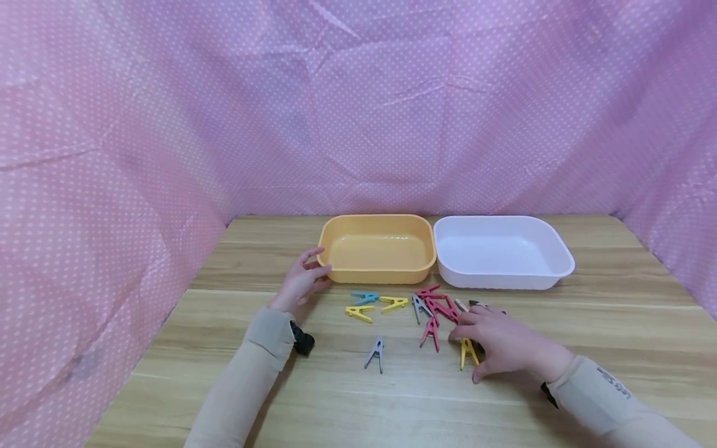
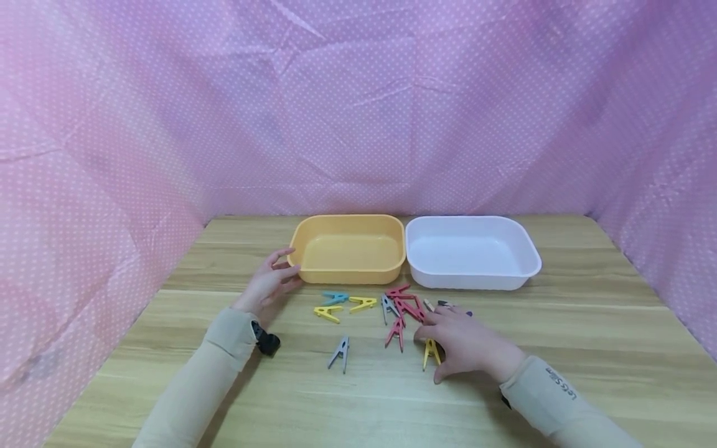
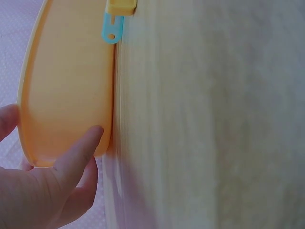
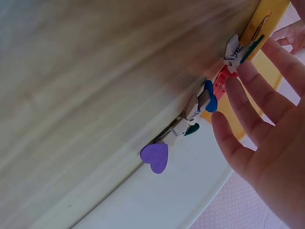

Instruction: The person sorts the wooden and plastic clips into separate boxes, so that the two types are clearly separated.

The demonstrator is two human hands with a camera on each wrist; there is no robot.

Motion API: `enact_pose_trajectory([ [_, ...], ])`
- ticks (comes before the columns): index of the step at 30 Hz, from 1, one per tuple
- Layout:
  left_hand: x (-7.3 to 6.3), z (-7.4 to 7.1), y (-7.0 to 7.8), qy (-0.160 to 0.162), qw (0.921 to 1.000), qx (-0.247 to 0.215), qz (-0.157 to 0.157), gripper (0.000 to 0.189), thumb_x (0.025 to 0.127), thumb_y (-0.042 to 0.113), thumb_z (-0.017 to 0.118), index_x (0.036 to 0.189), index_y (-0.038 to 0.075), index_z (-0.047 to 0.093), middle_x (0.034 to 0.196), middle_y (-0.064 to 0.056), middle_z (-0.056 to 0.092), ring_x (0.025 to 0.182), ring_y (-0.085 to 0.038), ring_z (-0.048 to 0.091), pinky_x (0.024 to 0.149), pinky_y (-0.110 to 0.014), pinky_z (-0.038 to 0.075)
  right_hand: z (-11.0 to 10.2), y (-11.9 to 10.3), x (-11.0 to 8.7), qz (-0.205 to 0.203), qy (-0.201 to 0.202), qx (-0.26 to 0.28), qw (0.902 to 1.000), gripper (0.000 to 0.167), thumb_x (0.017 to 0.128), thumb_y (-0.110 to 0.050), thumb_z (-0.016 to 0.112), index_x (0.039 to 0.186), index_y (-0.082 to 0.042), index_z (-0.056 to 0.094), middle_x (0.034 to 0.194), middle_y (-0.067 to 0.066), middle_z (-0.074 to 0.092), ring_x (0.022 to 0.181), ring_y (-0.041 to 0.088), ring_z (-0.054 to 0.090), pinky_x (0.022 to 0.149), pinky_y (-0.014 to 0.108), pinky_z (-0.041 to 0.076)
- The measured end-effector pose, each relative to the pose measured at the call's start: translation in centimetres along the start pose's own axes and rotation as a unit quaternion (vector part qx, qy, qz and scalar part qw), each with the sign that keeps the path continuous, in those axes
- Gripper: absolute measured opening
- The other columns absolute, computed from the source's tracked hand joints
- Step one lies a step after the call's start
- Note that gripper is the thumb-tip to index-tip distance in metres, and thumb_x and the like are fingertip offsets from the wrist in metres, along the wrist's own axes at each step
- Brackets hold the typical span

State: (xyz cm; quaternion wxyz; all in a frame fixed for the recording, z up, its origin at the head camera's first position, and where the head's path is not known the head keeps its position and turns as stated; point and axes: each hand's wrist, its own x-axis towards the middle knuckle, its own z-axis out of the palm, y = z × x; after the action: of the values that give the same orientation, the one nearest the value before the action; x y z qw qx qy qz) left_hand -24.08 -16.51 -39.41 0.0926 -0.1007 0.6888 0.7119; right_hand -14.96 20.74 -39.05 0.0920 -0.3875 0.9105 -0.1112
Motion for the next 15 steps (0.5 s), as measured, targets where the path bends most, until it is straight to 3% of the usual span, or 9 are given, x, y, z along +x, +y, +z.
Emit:
enact_pose_trajectory([
  [10, 0.05, 0.15, -0.12, 0.002, 0.9999, -0.008, -0.009, 0.055, 0.093, -0.002, 0.054, 0.143, 0.012, 0.037, 0.131, -0.02, 0.038, 0.102, -0.022, 0.053, 0.097, -0.04, 0.047, 0.27, 0.07, 0.19, 0.002, -0.009, -0.007, 0.9999, 0.059, 0.06, -0.048, 0.083, 0.109, -0.019, 0.067, 0.116, 0.008, 0.06, 0.118, 0.047, 0.047, 0.097, 0.065, 0.035],
  [15, 0.04, 0.13, -0.04, 0.005, 0.9999, -0.004, -0.011, 0.054, 0.093, -0.001, 0.054, 0.143, 0.013, 0.037, 0.132, -0.019, 0.038, 0.105, -0.023, 0.052, 0.097, -0.04, 0.047, 0.23, -0.02, 0.28, -0.001, 0.004, -0.024, 0.9997, 0.055, 0.063, -0.051, 0.081, 0.107, -0.021, 0.068, 0.112, 0.004, 0.061, 0.11, 0.035, 0.054, 0.094, 0.056, 0.043],
])
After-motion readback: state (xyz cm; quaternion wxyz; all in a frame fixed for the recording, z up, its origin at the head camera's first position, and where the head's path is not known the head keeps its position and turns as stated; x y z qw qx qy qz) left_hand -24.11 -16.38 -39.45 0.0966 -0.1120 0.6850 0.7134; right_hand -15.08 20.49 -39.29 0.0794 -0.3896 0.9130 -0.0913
